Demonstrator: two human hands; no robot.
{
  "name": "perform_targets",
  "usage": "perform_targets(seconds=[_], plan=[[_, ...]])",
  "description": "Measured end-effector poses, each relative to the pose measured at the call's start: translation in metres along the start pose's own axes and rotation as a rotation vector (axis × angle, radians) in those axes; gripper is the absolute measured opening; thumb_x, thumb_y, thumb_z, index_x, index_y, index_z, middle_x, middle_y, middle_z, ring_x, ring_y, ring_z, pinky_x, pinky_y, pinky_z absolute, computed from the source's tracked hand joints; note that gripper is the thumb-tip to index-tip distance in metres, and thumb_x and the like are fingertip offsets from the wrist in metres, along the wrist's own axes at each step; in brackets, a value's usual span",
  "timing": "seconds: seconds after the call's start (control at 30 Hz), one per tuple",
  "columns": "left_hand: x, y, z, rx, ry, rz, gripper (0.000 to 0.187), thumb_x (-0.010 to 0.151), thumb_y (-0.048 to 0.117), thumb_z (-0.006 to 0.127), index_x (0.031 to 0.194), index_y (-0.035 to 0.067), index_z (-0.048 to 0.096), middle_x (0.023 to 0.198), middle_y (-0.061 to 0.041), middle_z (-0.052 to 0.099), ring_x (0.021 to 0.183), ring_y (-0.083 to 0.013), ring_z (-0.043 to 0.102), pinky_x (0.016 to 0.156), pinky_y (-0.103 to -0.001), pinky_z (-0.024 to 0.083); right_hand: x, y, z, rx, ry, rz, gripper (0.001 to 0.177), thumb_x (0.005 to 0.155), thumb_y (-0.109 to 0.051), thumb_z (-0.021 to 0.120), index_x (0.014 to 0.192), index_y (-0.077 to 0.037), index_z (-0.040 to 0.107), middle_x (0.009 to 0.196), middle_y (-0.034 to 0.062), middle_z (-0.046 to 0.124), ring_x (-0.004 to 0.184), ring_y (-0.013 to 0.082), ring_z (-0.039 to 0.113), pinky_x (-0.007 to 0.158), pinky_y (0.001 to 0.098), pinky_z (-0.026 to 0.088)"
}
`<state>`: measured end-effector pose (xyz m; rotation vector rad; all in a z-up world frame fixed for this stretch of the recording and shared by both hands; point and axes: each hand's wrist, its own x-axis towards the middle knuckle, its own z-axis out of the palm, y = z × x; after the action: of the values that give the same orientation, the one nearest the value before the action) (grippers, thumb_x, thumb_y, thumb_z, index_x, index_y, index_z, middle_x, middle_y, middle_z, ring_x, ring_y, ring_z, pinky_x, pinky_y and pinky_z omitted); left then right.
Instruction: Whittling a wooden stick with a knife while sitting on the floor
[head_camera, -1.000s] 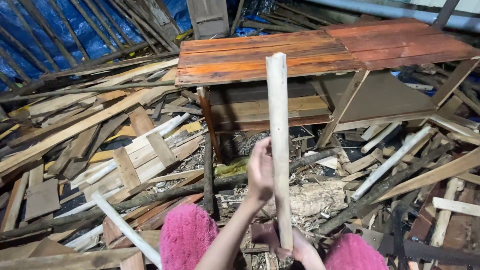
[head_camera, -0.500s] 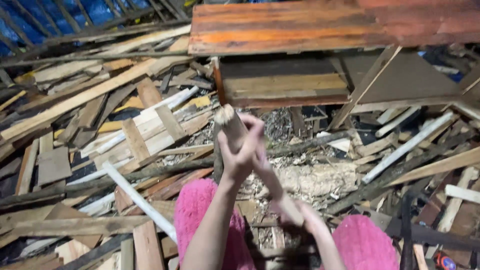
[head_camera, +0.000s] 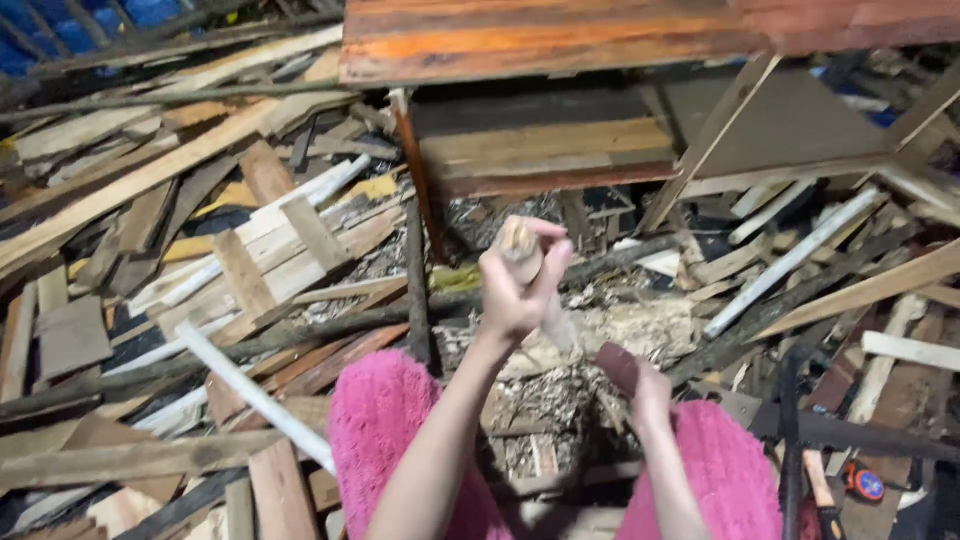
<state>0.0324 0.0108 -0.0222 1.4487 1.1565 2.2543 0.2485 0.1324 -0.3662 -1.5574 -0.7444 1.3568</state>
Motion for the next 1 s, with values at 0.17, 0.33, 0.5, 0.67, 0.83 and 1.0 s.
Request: perform_targets(seconds=[0.17, 0.33, 0.5, 0.67, 0.83, 1.0], plan=[[0.003, 0.024, -0.007, -0.131, -0.030, -0.007, 0.012, 0.089, 0.006, 0.068, 0.100, 0.004, 0.065, 0.081, -0.011, 0.069, 0.070, -0.0193, 0.069, 0.065, -0.031, 0.062, -0.133, -0.084, 0.023, -0.244, -0.208, -0.373, 0.038, 0.101, -0.025, 0.052, 0.118, 0.003, 0.070, 0.125, 0.0223, 0.068, 0.121, 0.0289, 0.065, 0.098, 0.0407, 0.051], [0.006, 0.039, -0.007, -0.215, -0.075, -0.138, 0.018, 0.087, 0.001, 0.069, 0.103, 0.003, 0.061, 0.087, -0.010, 0.067, 0.073, -0.0216, 0.074, 0.062, -0.032, 0.067, -0.251, -0.154, 0.048, -0.218, -0.481, -0.789, 0.041, 0.107, -0.013, 0.036, 0.145, -0.009, 0.049, 0.153, 0.0116, 0.052, 0.149, 0.0290, 0.038, 0.128, 0.0418, 0.018], [0.004, 0.038, 0.004, 0.148, -0.105, 0.113, 0.029, 0.090, 0.019, 0.058, 0.113, 0.002, 0.058, 0.086, -0.007, 0.063, 0.060, -0.0111, 0.052, 0.049, -0.024, 0.045, -0.264, -0.156, 0.063, -0.270, -0.297, -1.305, 0.043, 0.100, 0.006, 0.039, 0.142, 0.010, 0.045, 0.144, 0.0279, 0.054, 0.139, 0.0395, 0.053, 0.124, 0.0511, 0.036], [0.002, 0.029, 0.009, 0.272, 0.045, 0.276, 0.021, 0.086, 0.021, 0.047, 0.077, 0.009, 0.061, 0.065, -0.002, 0.057, 0.069, -0.0156, 0.044, 0.067, -0.032, 0.044, -0.278, -0.173, 0.071, -0.159, -0.328, -1.290, 0.038, 0.104, -0.006, 0.044, 0.141, 0.004, 0.049, 0.146, 0.0207, 0.054, 0.141, 0.0328, 0.054, 0.127, 0.0501, 0.039], [-0.005, 0.032, 0.012, 0.217, 0.216, 0.251, 0.015, 0.083, 0.016, 0.047, 0.075, 0.008, 0.056, 0.070, -0.004, 0.051, 0.060, -0.0130, 0.042, 0.054, -0.029, 0.039, -0.290, -0.204, 0.077, -0.208, -0.366, -1.352, 0.040, 0.112, -0.016, 0.035, 0.151, -0.008, 0.040, 0.153, 0.0175, 0.049, 0.139, 0.0311, 0.058, 0.124, 0.0472, 0.044], [0.000, 0.030, 0.008, 0.210, 0.220, 0.281, 0.015, 0.082, 0.014, 0.046, 0.069, 0.010, 0.052, 0.069, -0.002, 0.048, 0.063, -0.0134, 0.038, 0.057, -0.029, 0.037, -0.288, -0.213, 0.074, -0.317, -0.470, -1.309, 0.046, 0.108, -0.022, 0.031, 0.126, 0.010, 0.059, 0.135, 0.0330, 0.059, 0.134, 0.0447, 0.056, 0.120, 0.0551, 0.039]])
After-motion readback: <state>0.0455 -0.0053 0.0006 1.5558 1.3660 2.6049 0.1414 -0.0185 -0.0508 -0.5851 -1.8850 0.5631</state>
